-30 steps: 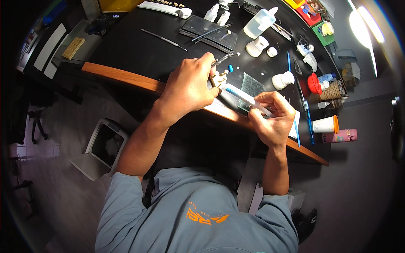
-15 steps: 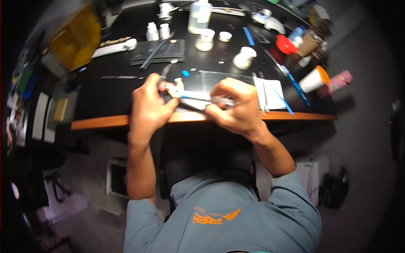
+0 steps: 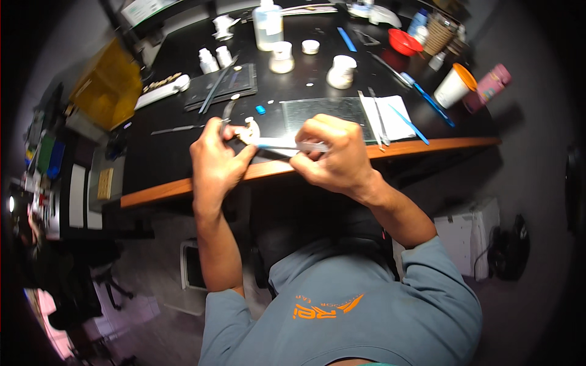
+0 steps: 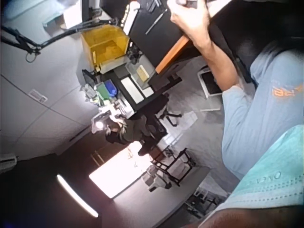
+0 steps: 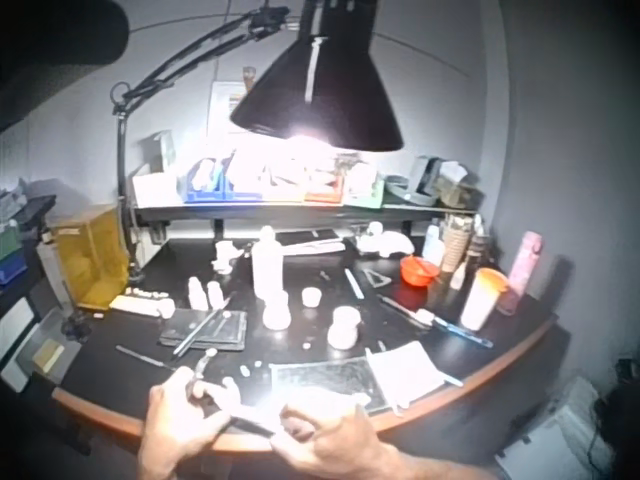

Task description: The person applies porcelain or ceramic paste to a dental crown using a brush and then places the model into a dental furnace for firing.

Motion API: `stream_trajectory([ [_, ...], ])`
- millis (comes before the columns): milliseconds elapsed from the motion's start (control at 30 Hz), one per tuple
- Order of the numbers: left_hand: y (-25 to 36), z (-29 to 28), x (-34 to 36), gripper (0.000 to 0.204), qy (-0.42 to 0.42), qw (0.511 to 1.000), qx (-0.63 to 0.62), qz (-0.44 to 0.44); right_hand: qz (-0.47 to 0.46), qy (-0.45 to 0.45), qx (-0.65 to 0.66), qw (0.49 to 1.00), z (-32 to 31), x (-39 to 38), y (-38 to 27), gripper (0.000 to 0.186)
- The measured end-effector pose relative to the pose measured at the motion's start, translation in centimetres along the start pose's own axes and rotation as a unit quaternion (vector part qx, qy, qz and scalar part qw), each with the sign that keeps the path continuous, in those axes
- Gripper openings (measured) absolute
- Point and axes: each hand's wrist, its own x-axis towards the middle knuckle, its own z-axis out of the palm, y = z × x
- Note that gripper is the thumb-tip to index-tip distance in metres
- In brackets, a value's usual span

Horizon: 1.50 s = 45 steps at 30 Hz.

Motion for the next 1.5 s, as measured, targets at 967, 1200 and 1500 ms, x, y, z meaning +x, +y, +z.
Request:
stream_trajectory([
  [967,-0.8,-0.8,-0.6,0.049,0.015,1.0,0.004,-0.012,0.157,0.152,-0.027,0.976,-6.3,-2.1,2.5,0.021],
  [1200,-0.9,-1.6,-1.8,0.033,0.065,0.996,-0.057,0.034,0.256,0.211,-0.278,0.901,-12.3,-5.8,11.4,0.022],
  [1500,4.5,0.6,-10.2,0.03,-0.014,0.932,-0.361,0.0,0.083,0.243,-0.209,0.943,-10.1,-6.4,4.1,0.028],
])
